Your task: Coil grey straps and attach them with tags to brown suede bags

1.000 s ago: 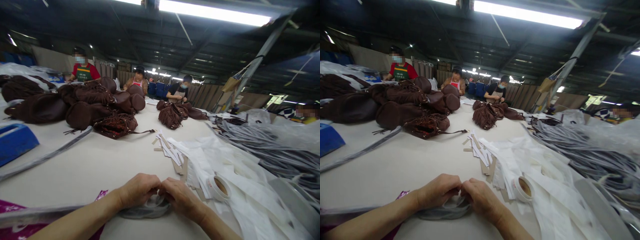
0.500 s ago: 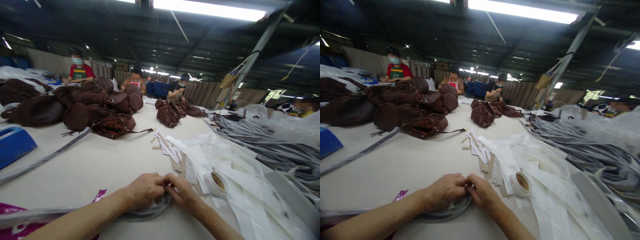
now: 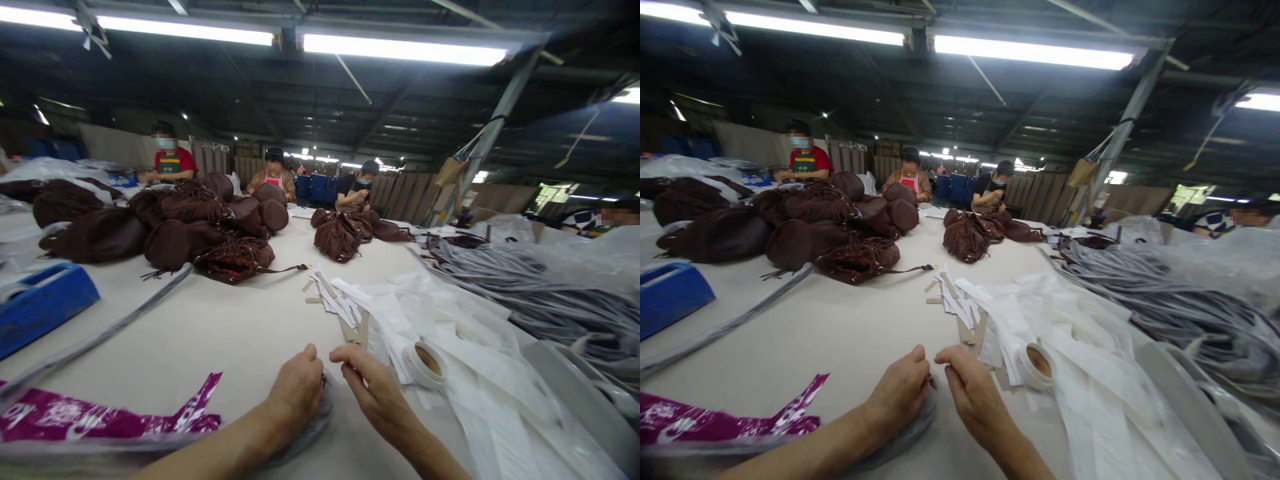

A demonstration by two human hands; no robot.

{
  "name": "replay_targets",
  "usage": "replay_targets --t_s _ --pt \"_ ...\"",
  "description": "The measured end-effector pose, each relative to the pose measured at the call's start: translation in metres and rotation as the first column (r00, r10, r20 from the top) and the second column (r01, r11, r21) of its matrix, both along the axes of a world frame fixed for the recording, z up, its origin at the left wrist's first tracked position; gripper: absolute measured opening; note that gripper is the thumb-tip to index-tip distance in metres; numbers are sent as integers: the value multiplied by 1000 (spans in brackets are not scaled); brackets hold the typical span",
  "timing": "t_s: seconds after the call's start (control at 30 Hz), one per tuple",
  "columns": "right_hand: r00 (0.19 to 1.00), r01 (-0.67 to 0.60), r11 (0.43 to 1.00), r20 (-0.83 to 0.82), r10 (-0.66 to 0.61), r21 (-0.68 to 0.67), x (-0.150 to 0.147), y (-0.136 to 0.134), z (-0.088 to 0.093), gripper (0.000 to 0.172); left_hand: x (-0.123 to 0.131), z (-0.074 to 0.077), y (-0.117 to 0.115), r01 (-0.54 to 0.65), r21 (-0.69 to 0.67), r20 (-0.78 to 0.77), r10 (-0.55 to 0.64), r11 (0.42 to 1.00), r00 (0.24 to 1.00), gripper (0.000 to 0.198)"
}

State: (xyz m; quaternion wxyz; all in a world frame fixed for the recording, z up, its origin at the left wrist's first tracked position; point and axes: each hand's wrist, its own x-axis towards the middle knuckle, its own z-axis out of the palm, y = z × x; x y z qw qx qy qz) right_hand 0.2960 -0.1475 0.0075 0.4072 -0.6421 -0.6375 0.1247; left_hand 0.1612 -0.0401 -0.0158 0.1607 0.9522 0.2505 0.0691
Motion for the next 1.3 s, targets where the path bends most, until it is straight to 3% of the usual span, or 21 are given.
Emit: replay_targets --t_s 0.07,0.13,0.3,0.5,0.63,0.77,0.87,0.93,0.97,1.1,1.2,1.3 --pt "999 54 995 8 -54 -83 -5 6 8 14 0 -1 -2 -30 -26 17 31 999 999 21" --pt "998 6 984 59 4 -176 -9 12 11 12 -1 -1 -3 -53 -69 39 56 996 998 18" --pt "961 53 952 275 34 -302 -12 25 3 16 -5 1 2 -70 -162 75 83 984 994 13" --pt "911 31 933 394 121 -358 -10 29 -1 16 -11 -6 6 -58 -265 165 105 962 981 9" --pt "876 70 932 470 114 -357 -13 27 -3 19 -15 -11 7 -42 -293 208 106 955 972 12" --pt "829 137 896 544 129 -421 -19 26 0 17 -28 1 1 -26 -315 222 100 949 970 12" --pt "805 145 873 568 169 -466 -22 27 4 18 -44 16 -12 58 -368 264 44 928 964 34" --pt "798 137 871 573 185 -472 -22 29 6 18 -55 19 -21 89 -278 227 -25 957 974 53" --pt "796 128 870 572 196 -476 -21 30 6 17 -60 18 -25 96 -198 149 -67 975 987 54" --pt "801 18 878 532 273 -478 -9 32 5 13 -73 -1 -28 208 37 -217 -196 977 956 13" --pt "813 -135 891 466 350 -433 4 29 5 18 -81 -5 -13 218 120 -229 -187 969 955 10" --pt "773 -209 875 475 422 -438 11 22 11 22 -86 8 6 231 185 -248 -182 955 952 8"
